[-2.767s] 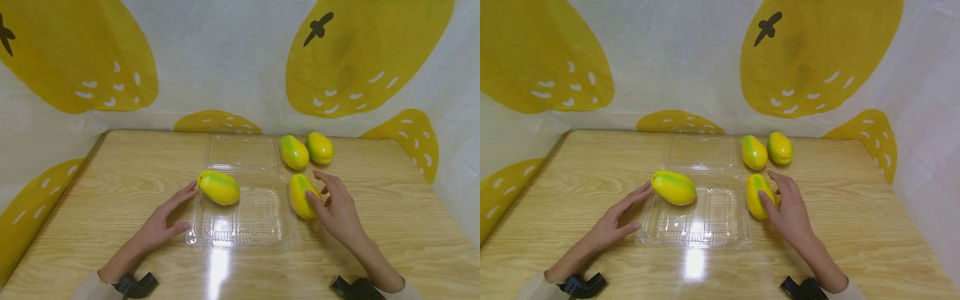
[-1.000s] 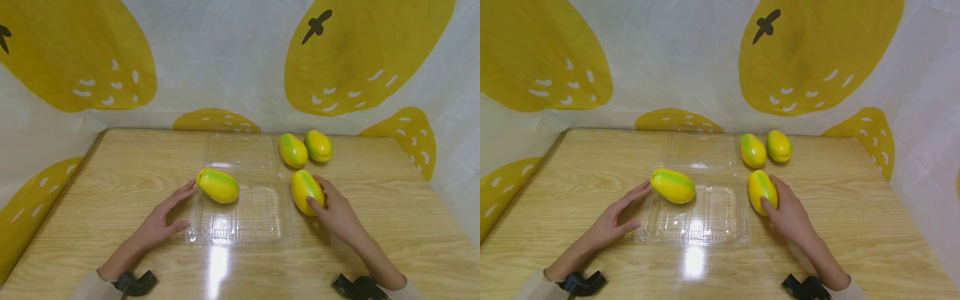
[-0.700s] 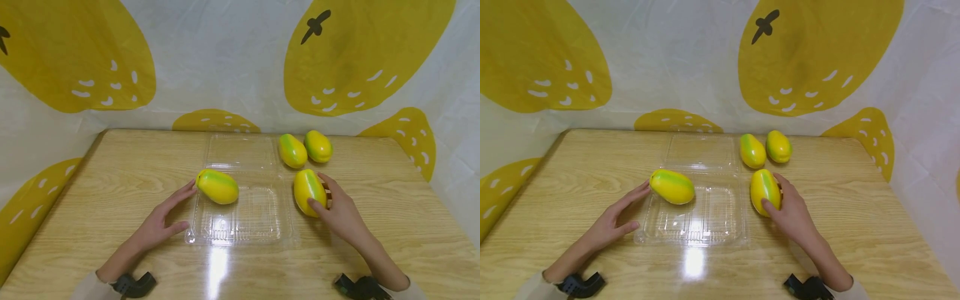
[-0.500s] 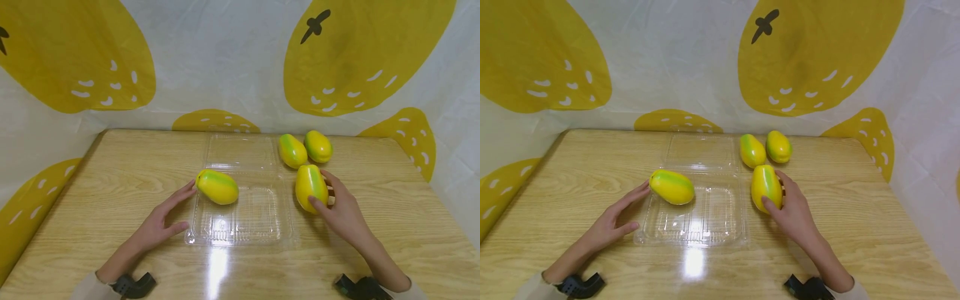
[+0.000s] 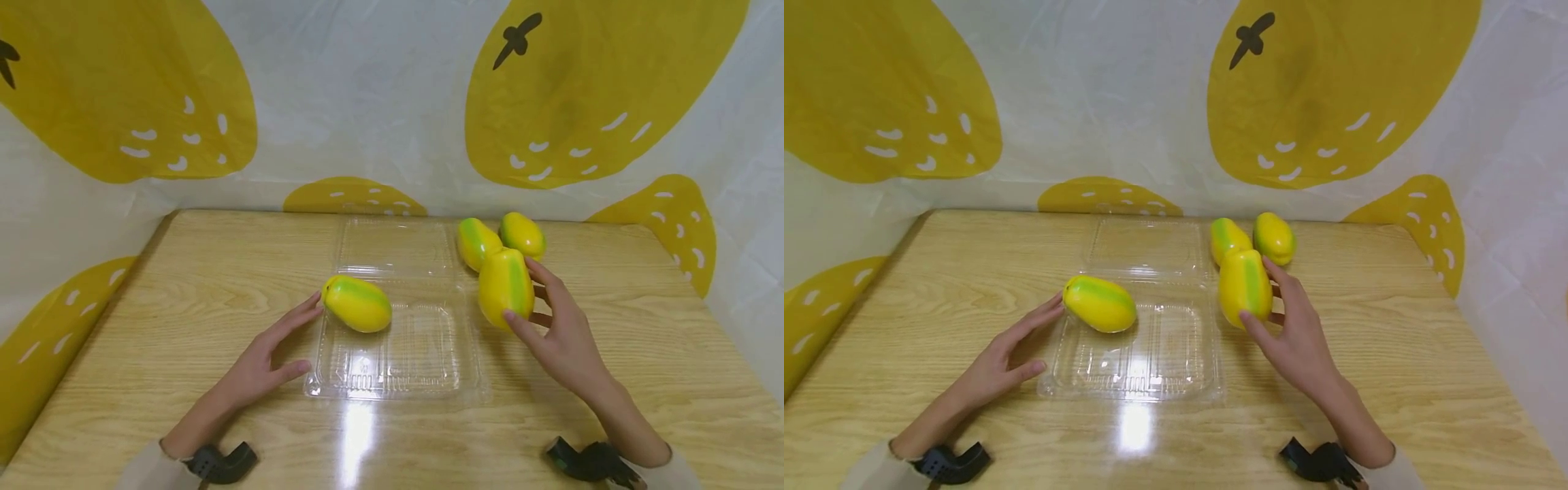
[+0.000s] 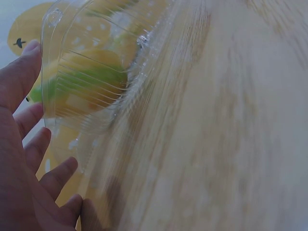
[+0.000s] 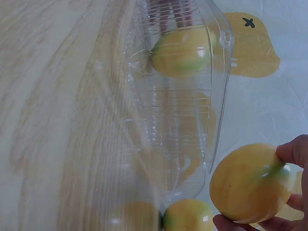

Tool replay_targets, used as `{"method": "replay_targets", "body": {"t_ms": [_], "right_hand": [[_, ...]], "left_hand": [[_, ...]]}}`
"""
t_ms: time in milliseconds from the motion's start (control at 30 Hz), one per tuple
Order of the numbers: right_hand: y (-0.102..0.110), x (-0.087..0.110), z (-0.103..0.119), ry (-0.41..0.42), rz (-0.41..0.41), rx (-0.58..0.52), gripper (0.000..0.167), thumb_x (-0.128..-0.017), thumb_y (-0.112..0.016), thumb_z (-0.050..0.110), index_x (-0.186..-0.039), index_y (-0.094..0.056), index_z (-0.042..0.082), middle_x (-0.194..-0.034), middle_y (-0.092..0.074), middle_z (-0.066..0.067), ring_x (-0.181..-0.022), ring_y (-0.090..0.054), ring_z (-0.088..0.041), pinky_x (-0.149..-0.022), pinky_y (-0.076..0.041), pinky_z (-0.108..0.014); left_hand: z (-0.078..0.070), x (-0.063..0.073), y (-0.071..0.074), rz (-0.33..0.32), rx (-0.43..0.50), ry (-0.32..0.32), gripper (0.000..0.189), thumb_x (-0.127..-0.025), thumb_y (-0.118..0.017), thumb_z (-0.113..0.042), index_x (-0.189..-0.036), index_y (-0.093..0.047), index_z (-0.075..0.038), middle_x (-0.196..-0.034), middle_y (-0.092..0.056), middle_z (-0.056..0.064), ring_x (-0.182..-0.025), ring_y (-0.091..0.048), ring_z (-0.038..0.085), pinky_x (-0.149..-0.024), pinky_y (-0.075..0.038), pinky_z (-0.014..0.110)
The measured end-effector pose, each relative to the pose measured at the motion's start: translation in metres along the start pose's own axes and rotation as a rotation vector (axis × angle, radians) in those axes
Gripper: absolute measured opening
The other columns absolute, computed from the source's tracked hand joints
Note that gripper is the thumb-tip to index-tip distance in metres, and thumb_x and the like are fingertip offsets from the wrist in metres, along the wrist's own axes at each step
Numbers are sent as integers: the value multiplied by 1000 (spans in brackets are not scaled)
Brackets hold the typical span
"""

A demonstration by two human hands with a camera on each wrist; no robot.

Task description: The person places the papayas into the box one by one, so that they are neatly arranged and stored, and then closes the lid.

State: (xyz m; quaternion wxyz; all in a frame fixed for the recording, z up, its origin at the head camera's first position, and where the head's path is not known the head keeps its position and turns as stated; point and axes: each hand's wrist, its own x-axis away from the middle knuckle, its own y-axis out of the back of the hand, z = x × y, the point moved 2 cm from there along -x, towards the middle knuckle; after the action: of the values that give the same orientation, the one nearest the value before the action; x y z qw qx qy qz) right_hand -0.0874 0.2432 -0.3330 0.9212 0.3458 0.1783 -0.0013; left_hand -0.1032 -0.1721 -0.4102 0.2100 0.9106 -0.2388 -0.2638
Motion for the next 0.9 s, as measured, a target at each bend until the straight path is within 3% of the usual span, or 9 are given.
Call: {"method": "replay_targets", "body": {"t_ms": [467, 900], "right_hand": [[-11, -14, 12, 144, -6, -19, 86, -81, -72, -3, -151, -27, 19, -136, -44, -12, -113, -51, -29, -75, -50, -12], [-22, -29, 18, 229, 11, -6, 86, -80, -73, -1, -151, -28, 18, -144, -39, -5, -116, -51, -31, -76, -51, -16]], "left_hand": [[-1, 3, -1, 6, -8, 8, 72, -82, -71, -10, -147, -38, -12, -157, -23, 7, -142, -22, 29, -114, -15, 26], [1, 1, -1, 7, -1, 12, 72, -83, -71, -10, -147, -38, -13, -157, -22, 7, -142, -21, 28, -114, -15, 28]]}}
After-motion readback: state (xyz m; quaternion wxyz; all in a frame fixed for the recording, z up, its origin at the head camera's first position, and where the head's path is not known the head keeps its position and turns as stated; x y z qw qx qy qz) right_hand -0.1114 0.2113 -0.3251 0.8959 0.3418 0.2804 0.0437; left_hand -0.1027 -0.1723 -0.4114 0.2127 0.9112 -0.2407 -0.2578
